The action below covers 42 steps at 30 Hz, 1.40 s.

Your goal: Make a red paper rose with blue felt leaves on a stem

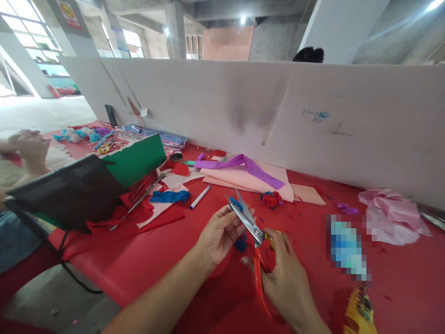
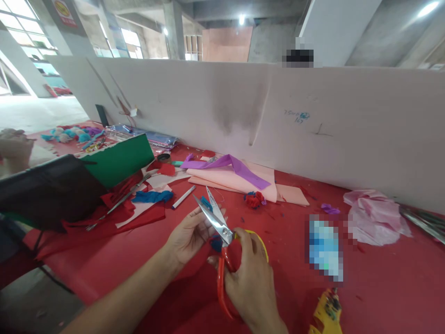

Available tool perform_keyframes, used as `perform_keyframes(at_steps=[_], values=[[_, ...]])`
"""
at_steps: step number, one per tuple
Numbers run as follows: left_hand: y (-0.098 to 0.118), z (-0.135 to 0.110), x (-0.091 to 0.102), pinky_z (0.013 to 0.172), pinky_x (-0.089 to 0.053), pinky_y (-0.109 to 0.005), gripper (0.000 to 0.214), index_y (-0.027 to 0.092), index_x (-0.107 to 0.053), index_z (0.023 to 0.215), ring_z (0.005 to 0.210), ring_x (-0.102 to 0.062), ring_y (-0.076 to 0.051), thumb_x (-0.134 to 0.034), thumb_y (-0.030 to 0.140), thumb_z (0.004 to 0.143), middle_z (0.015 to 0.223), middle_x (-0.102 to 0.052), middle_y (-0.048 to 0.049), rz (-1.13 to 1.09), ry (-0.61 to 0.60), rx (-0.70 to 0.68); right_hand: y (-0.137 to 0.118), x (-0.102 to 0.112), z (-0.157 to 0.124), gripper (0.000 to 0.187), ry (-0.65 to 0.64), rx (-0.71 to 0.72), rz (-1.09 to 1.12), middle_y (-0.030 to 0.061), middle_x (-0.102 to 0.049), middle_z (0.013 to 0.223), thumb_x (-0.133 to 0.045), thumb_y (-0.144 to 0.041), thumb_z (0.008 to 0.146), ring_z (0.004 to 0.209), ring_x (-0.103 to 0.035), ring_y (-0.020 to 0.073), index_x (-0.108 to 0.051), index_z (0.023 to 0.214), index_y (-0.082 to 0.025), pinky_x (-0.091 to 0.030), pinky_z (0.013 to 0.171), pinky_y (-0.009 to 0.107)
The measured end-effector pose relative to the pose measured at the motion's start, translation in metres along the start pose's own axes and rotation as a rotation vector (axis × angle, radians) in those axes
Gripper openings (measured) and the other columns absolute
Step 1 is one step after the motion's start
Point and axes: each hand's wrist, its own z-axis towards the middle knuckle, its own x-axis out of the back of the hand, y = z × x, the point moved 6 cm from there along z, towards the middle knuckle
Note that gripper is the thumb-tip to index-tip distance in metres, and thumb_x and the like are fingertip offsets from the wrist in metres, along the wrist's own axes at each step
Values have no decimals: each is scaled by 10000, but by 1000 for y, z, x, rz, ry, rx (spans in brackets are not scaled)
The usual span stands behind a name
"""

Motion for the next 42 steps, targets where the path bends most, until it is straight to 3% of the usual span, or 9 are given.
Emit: perform_keyframes(at_steps=[17,22,27,32,35,39,42], values=[[0,-1,-1,790,-565,-265,100,131,-643,869,854,-701,-173,-628,100,776,936,-729,-84,-1,26,12,6,-4,1,481,-13,28,134,116,-582,1160,-579,-300,767,1054,-586,285,-438,1222,-227,-505,837,403],[1,0,0,807,-562,-289,125,130,-643,891,867,-699,-183,-652,119,767,953,-724,-86,8,9,7,5,-2,0,440,2,8,112,113,-612,1137,-572,-303,774,983,-629,287,-476,1199,-241,-519,750,373],[3,4,9,805,-551,-289,133,150,-640,814,822,-693,-156,-712,113,708,866,-717,-34,-19,82,-30,12,6,1,312,-60,-105,117,62,-697,942,-522,-348,816,770,-689,258,-509,1121,-282,-499,629,321],[1,10,20,662,-517,-215,258,139,-640,817,595,-632,-90,-797,190,618,708,-660,1,182,154,-68,35,14,1,364,-264,-275,-250,123,-712,976,-506,-517,801,849,-683,386,-545,1064,-269,-471,611,418],[-1,11,18,599,-486,-220,327,178,-608,866,540,-606,-94,-799,256,612,675,-641,19,325,122,-89,41,15,-2,325,-349,-281,-344,144,-719,876,-486,-482,817,832,-689,387,-551,1022,-238,-463,598,415],[-11,6,9,567,-433,-228,248,150,-639,730,534,-560,-103,-754,354,650,627,-622,-3,585,50,-24,43,14,-6,298,-414,-269,-422,143,-723,769,-510,-486,795,748,-695,405,-576,950,-240,-446,546,420],[-19,3,2,540,-383,-226,203,132,-691,650,565,-509,-106,-735,330,649,619,-582,-5,762,-27,-2,44,15,-5,357,-422,-291,-446,165,-721,755,-481,-515,803,746,-693,419,-584,976,-220,-448,550,436]])
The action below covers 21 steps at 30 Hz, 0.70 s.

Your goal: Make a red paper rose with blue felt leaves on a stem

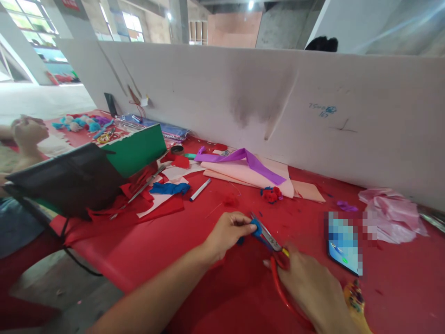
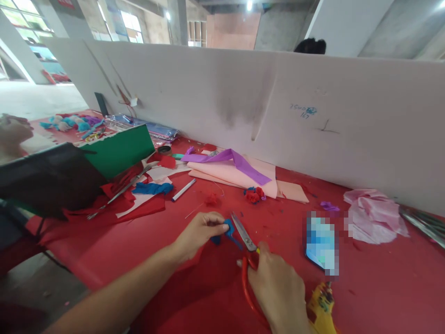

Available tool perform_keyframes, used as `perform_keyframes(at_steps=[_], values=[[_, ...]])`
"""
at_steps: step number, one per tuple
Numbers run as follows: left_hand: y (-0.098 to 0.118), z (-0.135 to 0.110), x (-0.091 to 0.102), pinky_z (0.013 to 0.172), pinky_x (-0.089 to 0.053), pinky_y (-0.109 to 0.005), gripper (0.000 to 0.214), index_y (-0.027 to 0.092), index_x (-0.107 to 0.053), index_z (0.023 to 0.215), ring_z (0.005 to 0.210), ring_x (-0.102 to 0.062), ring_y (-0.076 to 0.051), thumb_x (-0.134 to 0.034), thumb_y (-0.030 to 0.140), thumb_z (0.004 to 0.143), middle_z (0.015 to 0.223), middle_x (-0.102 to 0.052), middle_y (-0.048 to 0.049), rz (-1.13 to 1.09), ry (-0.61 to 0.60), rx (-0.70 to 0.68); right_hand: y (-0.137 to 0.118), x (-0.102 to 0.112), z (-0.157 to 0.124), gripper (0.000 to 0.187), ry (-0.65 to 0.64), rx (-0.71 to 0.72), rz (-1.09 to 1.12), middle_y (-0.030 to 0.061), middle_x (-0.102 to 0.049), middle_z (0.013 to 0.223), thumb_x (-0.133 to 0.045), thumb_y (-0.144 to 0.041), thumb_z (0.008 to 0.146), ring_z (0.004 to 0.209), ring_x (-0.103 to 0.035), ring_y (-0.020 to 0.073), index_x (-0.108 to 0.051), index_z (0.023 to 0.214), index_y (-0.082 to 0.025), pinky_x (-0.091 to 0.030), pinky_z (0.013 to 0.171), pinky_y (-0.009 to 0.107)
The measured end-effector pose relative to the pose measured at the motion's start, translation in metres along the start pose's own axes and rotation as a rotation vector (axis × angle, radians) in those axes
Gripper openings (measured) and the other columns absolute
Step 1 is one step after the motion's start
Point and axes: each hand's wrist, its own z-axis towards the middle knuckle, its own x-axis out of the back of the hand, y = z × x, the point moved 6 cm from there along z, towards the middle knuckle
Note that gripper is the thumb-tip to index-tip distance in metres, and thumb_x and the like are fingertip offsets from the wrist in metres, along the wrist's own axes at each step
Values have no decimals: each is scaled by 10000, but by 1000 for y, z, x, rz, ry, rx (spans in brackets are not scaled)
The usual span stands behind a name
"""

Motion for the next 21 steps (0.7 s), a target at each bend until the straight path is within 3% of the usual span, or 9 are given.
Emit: perform_keyframes(at_steps=[3,7,9,11,13,15,17,19,21], values=[[-1,-1,-1,524,-356,-228,166,133,-703,661,572,-480,-105,-701,299,668,634,-564,-1,56,-4,-19,4,2,1,361,-19,-47,-19,170,-719,773,-441,-468,830,771,-696,400,-573,1025,-194,-458,582,431],[0,1,3,508,-351,-230,229,129,-684,703,548,-479,-107,-694,357,687,602,-556,-2,0,-13,-14,8,5,-2,305,-64,-72,-67,147,-720,838,-528,-376,792,827,-685,395,-582,1039,-204,-464,625,444],[0,1,5,505,-350,-228,257,131,-683,729,539,-480,-103,-701,384,690,597,-561,-4,-32,-24,-9,6,10,-3,249,-6,-39,-10,138,-715,914,-523,-377,810,867,-672,388,-615,984,-225,-464,660,460],[-1,1,4,515,-353,-226,279,131,-693,756,554,-501,-105,-707,403,694,625,-595,-20,-59,-61,7,2,17,-3,240,130,8,217,114,-702,1008,-492,-392,847,911,-661,346,-635,971,-244,-468,714,447],[-2,1,2,534,-360,-225,285,133,-712,792,591,-532,-113,-718,400,693,687,-640,-45,-72,-100,20,-3,21,-1,286,223,69,645,84,-685,1088,-483,-439,869,969,-642,289,-635,1030,-259,-474,784,407],[-3,0,0,567,-377,-226,286,141,-730,860,642,-559,-125,-725,374,695,756,-672,-63,-67,-124,22,-13,14,3,366,136,137,1137,71,-679,1126,-518,-501,851,1039,-614,251,-632,1099,-256,-466,854,370],[-3,-1,-1,594,-389,-229,306,156,-730,951,685,-575,-137,-717,346,713,810,-687,-73,-50,-141,15,-26,3,7,408,-47,164,1491,71,-691,1103,-607,-509,796,1064,-599,238,-655,1096,-236,-455,885,353],[-1,-1,-1,607,-396,-233,329,168,-720,1014,709,-582,-147,-708,328,726,838,-692,-77,-44,-158,9,-34,-4,10,386,-150,141,1668,58,-714,1009,-726,-435,709,1009,-614,217,-692,1029,-223,-452,878,331],[0,-1,-1,618,-402,-236,338,175,-714,1033,735,-588,-155,-712,312,724,872,-696,-81,-47,-175,10,-34,-7,12,370,-120,108,1759,29,-718,906,-810,-329,613,923,-625,180,-712,952,-219,-453,851,297]])
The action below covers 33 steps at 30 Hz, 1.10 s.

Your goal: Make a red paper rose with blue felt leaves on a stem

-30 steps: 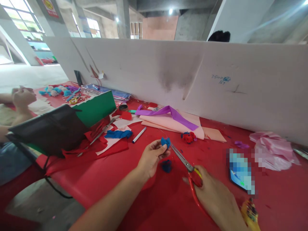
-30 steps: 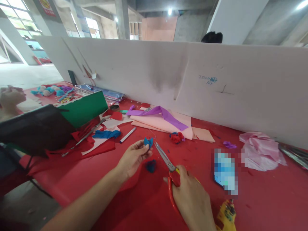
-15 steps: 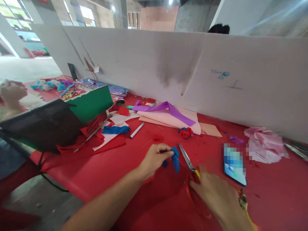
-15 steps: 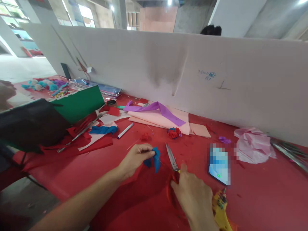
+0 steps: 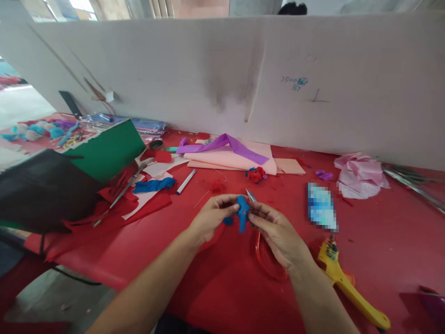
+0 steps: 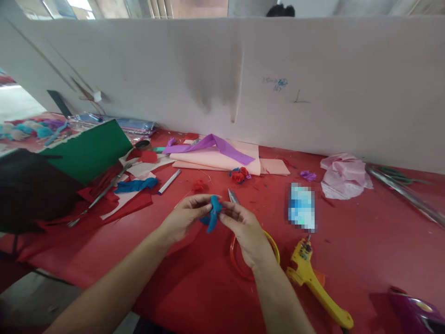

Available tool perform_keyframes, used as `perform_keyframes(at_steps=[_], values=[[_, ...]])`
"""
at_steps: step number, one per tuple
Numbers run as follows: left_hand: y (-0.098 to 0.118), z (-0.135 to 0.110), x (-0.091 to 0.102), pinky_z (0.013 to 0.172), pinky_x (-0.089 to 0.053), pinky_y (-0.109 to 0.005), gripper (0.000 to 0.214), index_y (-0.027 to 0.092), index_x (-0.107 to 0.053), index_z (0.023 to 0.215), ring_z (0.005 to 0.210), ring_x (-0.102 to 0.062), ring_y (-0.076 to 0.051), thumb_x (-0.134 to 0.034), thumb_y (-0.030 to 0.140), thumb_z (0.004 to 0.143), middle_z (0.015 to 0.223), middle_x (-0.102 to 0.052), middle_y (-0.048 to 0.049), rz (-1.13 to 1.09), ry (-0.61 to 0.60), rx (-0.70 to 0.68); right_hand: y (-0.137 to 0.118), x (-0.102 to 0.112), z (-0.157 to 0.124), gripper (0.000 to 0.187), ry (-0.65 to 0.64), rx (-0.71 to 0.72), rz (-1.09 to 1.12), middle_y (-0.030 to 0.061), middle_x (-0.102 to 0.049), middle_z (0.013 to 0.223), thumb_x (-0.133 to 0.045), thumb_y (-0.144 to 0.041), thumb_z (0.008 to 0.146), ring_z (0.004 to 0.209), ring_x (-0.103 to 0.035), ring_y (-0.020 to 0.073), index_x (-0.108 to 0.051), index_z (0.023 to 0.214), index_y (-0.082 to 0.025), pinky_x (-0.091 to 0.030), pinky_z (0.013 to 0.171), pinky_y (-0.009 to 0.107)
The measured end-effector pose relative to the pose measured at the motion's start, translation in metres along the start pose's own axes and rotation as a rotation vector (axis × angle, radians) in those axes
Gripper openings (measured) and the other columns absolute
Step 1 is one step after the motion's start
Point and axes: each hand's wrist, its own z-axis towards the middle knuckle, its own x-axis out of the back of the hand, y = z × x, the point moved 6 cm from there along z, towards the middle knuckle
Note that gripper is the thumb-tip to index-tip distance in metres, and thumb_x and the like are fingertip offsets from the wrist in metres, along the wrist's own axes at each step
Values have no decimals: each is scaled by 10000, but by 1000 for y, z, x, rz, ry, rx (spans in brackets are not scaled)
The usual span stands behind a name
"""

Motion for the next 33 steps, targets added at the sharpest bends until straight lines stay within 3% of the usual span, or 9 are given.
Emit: perform_keyframes(at_steps=[4,9,16,20,23,25,27,30,33], values=[[3,0,0,669,-424,-254,318,187,-713,1023,785,-597,-165,-720,276,718,939,-692,-83,-21,-34,-23,2,4,2,363,83,3,144,11,-694,909,-819,-301,594,834,-627,161,-689,925,-232,-482,743,290],[5,0,-2,719,-442,-269,305,180,-706,1030,844,-603,-180,-699,221,727,963,-688,-92,-39,-72,-60,8,-4,0,425,6,-135,169,5,-690,854,-840,-290,567,784,-628,148,-685,958,-223,-480,713,280],[6,2,4,675,-449,-245,302,176,-707,1003,732,-601,-138,-691,172,701,865,-690,-62,-75,29,-62,1,3,3,447,23,-22,157,7,-707,908,-838,-172,504,857,-616,141,-707,927,-234,-467,778,259],[6,2,6,648,-446,-243,296,175,-713,974,690,-597,-129,-716,195,679,810,-689,-50,-83,78,-51,4,5,5,323,32,14,85,7,-715,827,-823,-208,546,782,-621,140,-725,853,-219,-478,764,276],[6,1,11,662,-453,-230,251,168,-717,927,731,-601,-127,-731,242,687,873,-692,-61,-65,183,-65,-1,11,4,219,119,184,-59,12,-719,844,-764,-240,646,794,-636,168,-730,862,-238,-488,786,327],[5,0,13,667,-466,-232,262,161,-709,930,757,-607,-132,-706,332,732,937,-689,-78,-86,240,-50,-14,13,-3,135,220,413,-309,21,-711,885,-686,-210,730,844,-634,187,-734,849,-251,-483,804,346],[1,0,8,681,-488,-263,357,155,-686,994,760,-623,-150,-662,428,766,950,-692,-100,-183,187,18,-27,6,-15,168,278,687,-618,32,-700,908,-609,-161,789,874,-620,196,-740,832,-257,-474,809,353],[-2,0,-1,678,-492,-267,443,162,-629,1110,730,-638,-147,-728,352,722,928,-708,-101,-311,72,93,-32,-12,-28,244,233,993,-923,37,-697,909,-558,-108,827,863,-602,197,-735,882,-267,-464,818,373],[-1,-1,-1,621,-459,-227,494,172,-602,1145,686,-629,-118,-766,241,684,939,-712,-91,-316,80,89,-27,-21,-29,281,160,1042,-1058,39,-691,925,-537,-82,840,871,-590,201,-719,943,-269,-456,837,396]])
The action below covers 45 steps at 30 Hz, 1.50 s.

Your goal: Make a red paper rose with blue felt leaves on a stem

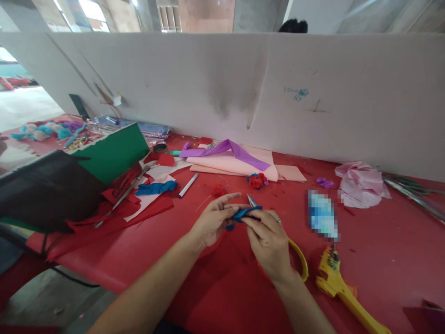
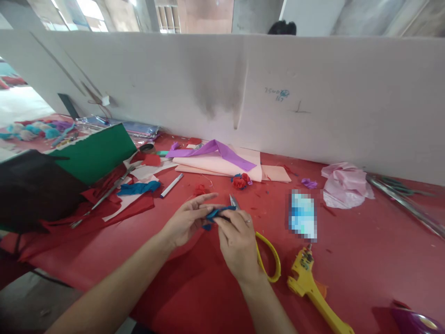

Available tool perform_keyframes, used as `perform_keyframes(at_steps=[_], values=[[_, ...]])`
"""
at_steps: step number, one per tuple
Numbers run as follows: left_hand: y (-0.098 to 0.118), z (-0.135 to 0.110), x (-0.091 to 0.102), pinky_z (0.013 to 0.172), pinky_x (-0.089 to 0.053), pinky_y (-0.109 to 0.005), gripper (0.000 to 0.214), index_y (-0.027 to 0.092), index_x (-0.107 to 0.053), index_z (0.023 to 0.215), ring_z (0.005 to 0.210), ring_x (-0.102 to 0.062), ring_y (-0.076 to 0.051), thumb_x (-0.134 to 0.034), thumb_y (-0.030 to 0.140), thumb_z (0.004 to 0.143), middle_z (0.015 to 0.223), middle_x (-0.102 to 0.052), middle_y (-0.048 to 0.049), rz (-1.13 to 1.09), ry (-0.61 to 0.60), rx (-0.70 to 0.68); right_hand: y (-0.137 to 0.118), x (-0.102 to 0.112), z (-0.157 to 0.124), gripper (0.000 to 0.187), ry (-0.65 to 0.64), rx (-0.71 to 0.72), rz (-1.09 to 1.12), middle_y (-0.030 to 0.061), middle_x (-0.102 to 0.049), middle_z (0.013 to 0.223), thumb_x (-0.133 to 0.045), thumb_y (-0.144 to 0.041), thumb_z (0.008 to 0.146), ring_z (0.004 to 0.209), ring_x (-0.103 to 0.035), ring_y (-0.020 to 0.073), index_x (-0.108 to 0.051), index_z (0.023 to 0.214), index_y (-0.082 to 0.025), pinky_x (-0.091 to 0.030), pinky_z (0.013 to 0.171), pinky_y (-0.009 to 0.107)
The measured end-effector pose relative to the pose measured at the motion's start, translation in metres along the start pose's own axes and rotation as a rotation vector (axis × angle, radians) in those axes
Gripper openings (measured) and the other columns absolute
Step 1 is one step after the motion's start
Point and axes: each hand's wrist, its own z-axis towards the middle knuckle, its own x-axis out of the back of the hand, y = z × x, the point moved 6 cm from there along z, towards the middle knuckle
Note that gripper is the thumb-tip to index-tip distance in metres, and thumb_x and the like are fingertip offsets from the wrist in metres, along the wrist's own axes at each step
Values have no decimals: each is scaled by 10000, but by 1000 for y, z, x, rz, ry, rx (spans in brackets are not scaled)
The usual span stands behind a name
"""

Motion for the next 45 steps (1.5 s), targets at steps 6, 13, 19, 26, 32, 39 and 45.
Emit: perform_keyframes(at_steps=[6,13,19,26,32,39,45], values=[[0,-3,-8,692,-460,-244,550,196,-637,1112,774,-635,-134,-821,180,594,1014,-693,-79,21,-127,4,7,-3,1,269,-7,-88,6,62,-648,985,-528,-94,834,925,-561,216,-702,959,-256,-475,814,396],[-1,6,10,570,-434,-225,211,134,-694,776,542,-566,-92,-769,289,654,657,-653,-17,44,86,1,-2,1,2,177,-87,-92,52,69,-626,1001,-563,-123,782,939,-551,232,-685,855,-228,-432,856,402],[7,5,14,583,-447,-232,263,141,-678,830,570,-576,-102,-746,351,686,694,-652,-21,108,78,-65,36,13,-5,173,87,-641,338,19,-644,792,-492,-340,902,729,-577,178,-626,934,-236,-435,697,299],[13,0,7,566,-415,-218,310,158,-662,894,605,-566,-106,-754,363,680,714,-643,-22,176,20,-95,53,-8,-13,502,104,-968,878,38,-617,708,-445,-639,840,595,-503,148,-662,784,-190,-390,536,264],[11,1,4,552,-404,-217,290,153,-670,871,565,-538,-94,-754,348,673,674,-624,-8,224,25,-107,44,-21,-14,231,-24,-938,886,-4,-666,763,-763,-382,694,707,-573,146,-678,815,-205,-453,675,260],[13,4,20,761,-496,-289,301,198,-637,991,829,-631,-150,-707,262,706,1009,-668,-70,-24,185,-160,56,-19,-21,200,160,-998,912,-13,-680,734,-767,-345,691,654,-583,128,-696,817,-207,-467,630,249],[-16,1,1,720,-508,-276,328,150,-681,890,738,-633,-134,-807,281,617,895,-685,-64,20,43,127,46,-20,-15,200,120,-945,873,-3,-697,763,-727,-391,727,690,-619,155,-669,814,-219,-497,693,290]])
